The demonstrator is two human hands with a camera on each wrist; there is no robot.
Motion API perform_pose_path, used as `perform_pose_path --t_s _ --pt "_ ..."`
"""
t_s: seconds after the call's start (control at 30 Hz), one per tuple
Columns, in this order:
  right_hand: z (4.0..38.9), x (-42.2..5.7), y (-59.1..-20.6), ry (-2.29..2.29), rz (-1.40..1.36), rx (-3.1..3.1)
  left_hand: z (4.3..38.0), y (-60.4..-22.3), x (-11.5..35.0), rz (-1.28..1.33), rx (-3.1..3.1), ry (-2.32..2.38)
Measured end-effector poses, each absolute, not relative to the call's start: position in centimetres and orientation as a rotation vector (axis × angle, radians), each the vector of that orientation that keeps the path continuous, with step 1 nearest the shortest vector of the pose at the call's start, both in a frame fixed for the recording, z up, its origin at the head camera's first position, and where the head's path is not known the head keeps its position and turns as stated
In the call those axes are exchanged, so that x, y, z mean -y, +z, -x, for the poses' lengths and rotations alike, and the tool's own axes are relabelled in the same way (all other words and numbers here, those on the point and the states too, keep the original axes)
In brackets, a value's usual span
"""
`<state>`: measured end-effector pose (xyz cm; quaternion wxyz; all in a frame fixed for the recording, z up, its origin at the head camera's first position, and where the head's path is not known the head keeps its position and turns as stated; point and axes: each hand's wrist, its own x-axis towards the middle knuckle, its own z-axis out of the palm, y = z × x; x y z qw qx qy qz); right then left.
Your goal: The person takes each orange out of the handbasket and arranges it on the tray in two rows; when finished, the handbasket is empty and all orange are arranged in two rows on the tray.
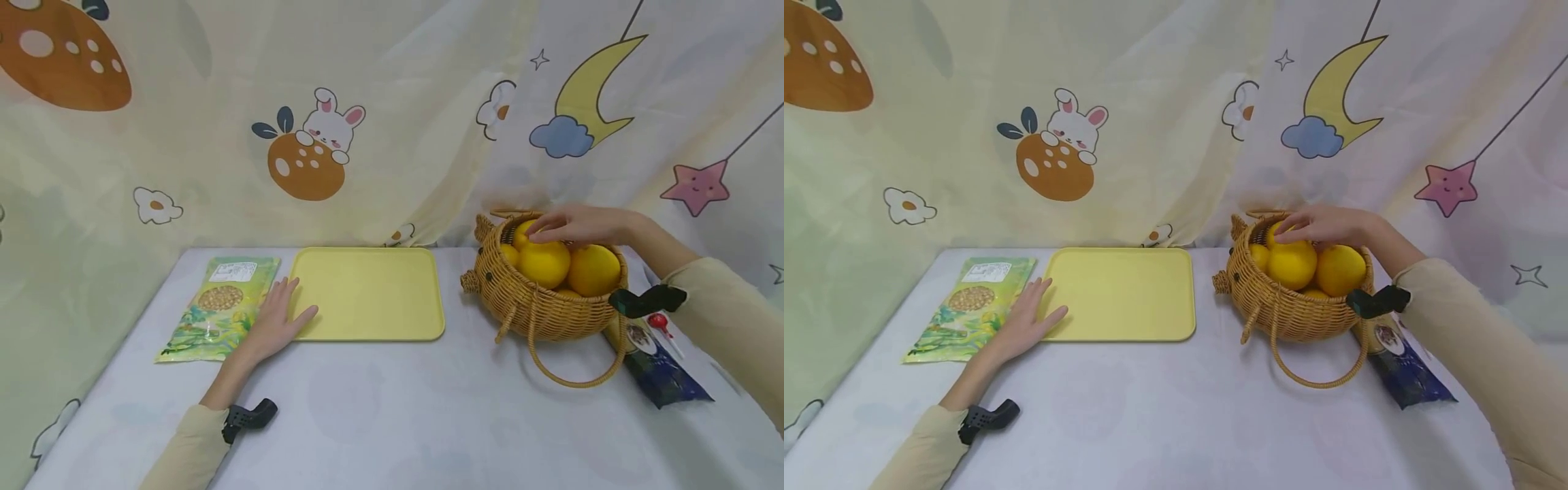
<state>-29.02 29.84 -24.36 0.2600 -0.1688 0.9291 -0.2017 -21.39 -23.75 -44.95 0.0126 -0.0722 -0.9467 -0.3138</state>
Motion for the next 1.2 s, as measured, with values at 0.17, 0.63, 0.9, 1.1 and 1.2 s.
perform_pose_path --t_s 0.17,0.63,0.9,1.1,1.2 --pt "30.1 -28.8 -23.9 -0.435 0.525 -2.367 21.5 -45.3 23.8 0.231 2.948 -0.969" --pt "31.5 -27.3 -23.8 -0.297 0.504 -2.182 21.4 -45.4 23.7 0.234 2.953 -0.968" --pt "32.2 -27.3 -23.7 -0.35 0.462 -2.097 21.2 -45.3 23.8 0.159 2.993 -0.945" --pt "32.5 -27.4 -23.5 -0.378 0.429 -2.035 21.1 -44.8 23.7 0.164 3.032 -0.903" --pt "32.6 -27.3 -23.5 -0.374 0.427 -2.021 21.1 -44.7 23.8 0.182 3.064 -0.867"
